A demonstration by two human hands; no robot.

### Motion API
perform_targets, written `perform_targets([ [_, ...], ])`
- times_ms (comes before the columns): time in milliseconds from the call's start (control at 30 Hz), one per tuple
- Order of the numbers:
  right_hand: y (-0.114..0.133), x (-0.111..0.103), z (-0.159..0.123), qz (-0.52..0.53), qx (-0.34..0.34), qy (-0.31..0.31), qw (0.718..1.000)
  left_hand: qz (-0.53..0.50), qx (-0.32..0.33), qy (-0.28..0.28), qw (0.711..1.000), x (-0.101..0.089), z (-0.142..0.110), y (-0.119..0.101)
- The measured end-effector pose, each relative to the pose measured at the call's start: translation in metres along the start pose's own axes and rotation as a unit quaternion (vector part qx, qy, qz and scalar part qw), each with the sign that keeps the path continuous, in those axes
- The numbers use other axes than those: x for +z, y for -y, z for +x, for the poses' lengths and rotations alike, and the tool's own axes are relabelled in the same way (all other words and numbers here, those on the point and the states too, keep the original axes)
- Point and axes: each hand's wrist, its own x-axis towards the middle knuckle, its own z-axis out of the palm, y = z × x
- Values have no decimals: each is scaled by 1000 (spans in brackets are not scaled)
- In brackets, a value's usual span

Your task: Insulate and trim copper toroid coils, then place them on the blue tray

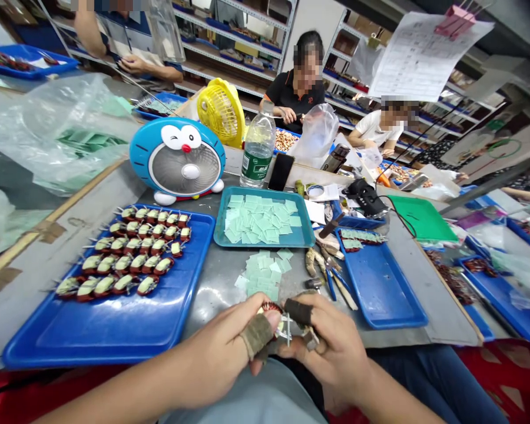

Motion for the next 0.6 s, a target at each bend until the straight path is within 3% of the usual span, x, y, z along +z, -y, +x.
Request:
perform_targets([
  [167, 2, 6, 1, -29, 26, -78, 996, -16, 1, -40, 999, 5, -3, 6],
  [333, 3, 3, 5, 40, 6, 46, 998, -5, -15, 2, 1000, 2, -7, 8],
  [500, 7, 7, 5, -12, 53, -41, 998, -31, -11, -67, 997, 14, -5, 19],
  [600, 0, 2, 5, 12, 27, 29, 999, -23, -14, -47, 999, 16, -5, 22],
])
